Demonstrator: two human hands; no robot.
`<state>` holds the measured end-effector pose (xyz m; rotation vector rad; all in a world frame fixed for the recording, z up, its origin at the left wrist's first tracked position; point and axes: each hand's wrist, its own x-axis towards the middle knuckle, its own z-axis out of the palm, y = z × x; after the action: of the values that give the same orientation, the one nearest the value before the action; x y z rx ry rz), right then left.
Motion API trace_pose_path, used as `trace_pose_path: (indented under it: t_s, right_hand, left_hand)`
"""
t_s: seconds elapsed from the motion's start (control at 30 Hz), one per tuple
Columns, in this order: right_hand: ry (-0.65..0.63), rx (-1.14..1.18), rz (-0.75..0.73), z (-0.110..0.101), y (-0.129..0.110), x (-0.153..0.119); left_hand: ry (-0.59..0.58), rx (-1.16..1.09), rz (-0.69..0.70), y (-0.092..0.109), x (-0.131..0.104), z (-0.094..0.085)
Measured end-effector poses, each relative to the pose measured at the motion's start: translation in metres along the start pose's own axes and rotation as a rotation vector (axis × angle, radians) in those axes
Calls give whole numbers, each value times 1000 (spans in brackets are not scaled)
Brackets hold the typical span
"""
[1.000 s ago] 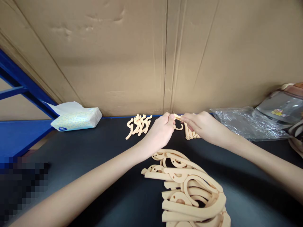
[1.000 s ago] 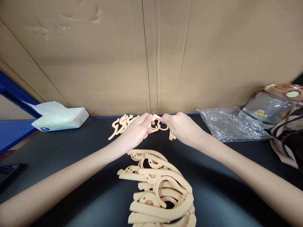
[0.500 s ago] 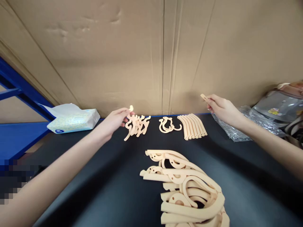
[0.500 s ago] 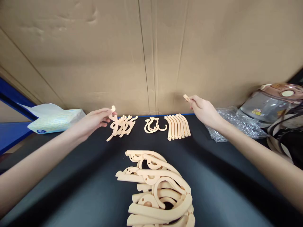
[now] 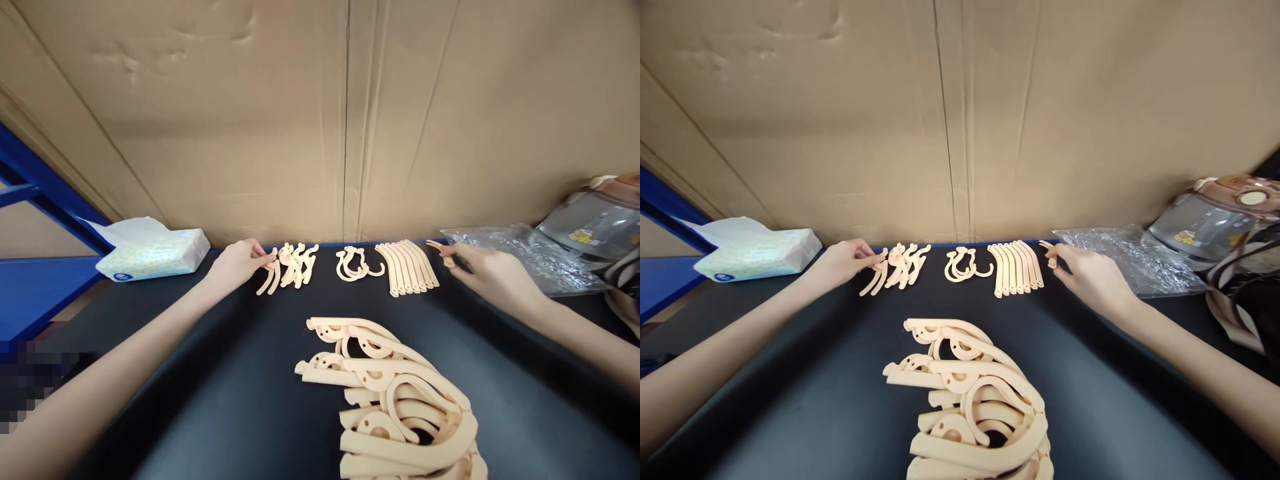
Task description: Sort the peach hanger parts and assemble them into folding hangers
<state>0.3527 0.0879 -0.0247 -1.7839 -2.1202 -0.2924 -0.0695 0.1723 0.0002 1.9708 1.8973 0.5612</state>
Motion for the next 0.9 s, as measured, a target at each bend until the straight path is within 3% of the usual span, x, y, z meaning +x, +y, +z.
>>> trace_pose_path:
  t_s: [0.13, 0.23, 0.47, 0.6, 0.77, 0.9]
  right_hand:
    - [-44, 72, -110, 12, 4, -12]
    - [-65, 137, -150, 19, 8, -14]
    - [-85, 260, -110, 24, 7, -9]
    - [-105, 263, -98, 20, -3, -10]
    - [-109, 235, -64, 17, -9, -14]
    - [-85, 261, -90, 9, -19, -21]
  left_hand:
    - [105, 96, 10, 4, -2, 1]
    - [133, 120, 146, 18, -13, 1]
    - [-87, 197, 586, 61, -55, 10]
    - [-223, 192, 846, 79, -59, 30]
    - [-382, 74, 941, 93, -37, 65]
    - [-506, -16, 871, 94, -21, 79]
